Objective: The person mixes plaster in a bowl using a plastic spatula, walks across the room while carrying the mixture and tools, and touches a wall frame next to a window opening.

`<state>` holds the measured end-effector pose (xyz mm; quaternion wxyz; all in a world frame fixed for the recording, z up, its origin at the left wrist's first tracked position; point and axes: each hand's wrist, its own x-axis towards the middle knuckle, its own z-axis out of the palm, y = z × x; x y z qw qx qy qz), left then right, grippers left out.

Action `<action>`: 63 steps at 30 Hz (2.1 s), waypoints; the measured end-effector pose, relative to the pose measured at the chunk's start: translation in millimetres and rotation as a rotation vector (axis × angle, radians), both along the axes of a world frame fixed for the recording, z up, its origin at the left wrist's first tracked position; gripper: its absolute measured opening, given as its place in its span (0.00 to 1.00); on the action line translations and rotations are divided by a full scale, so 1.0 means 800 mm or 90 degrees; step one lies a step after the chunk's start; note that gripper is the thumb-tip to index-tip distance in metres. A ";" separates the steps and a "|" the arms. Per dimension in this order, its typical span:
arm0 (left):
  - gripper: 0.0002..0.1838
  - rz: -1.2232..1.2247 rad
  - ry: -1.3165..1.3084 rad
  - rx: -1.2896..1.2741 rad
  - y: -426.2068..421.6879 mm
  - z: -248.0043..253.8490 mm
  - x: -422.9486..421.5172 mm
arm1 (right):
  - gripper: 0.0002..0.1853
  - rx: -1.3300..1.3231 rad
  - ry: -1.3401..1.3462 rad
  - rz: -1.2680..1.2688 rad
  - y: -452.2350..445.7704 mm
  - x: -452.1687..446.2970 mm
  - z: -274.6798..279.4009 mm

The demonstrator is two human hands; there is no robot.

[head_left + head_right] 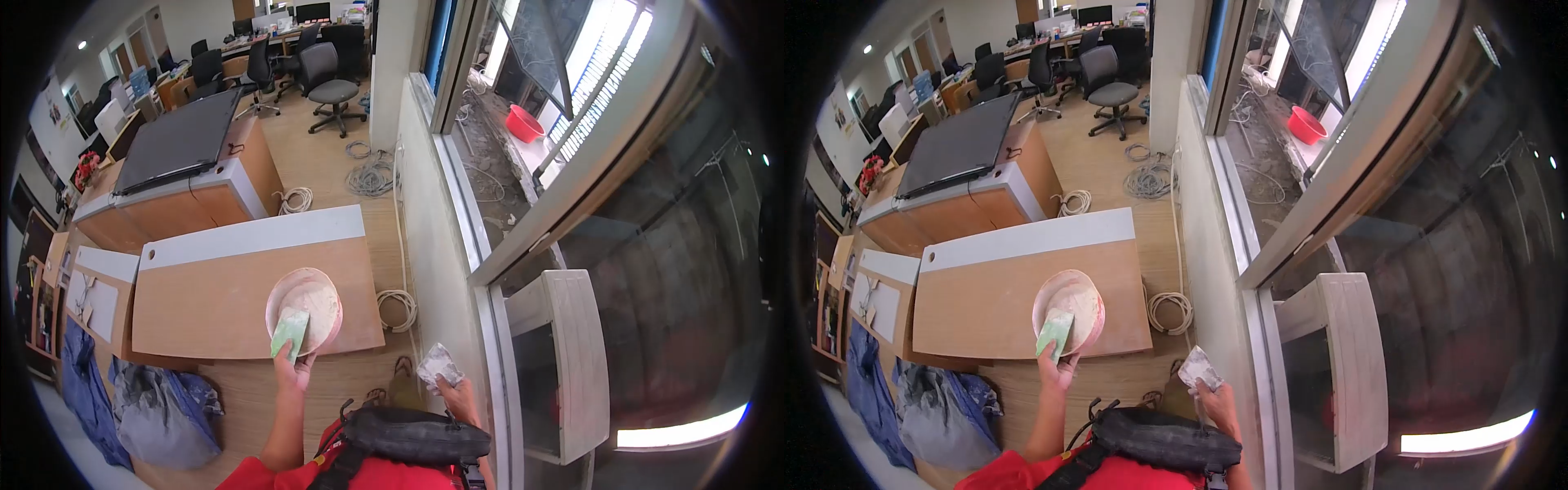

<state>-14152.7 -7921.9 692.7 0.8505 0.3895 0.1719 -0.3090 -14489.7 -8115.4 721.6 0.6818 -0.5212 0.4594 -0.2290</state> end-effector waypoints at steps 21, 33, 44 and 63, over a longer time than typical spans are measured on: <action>0.27 0.146 0.074 -0.055 -0.243 0.011 0.056 | 0.16 0.099 0.059 0.314 -0.248 0.114 -0.019; 0.27 0.112 0.081 -0.064 -0.457 -0.023 0.189 | 0.14 0.095 -0.004 0.284 -0.383 0.229 -0.053; 0.25 0.030 0.050 0.023 -0.735 -0.052 0.507 | 0.15 0.127 0.228 0.240 -0.623 0.469 -0.008; 0.27 0.157 0.069 0.105 -0.766 -0.021 0.679 | 0.16 0.236 0.014 0.244 -0.935 0.859 -0.065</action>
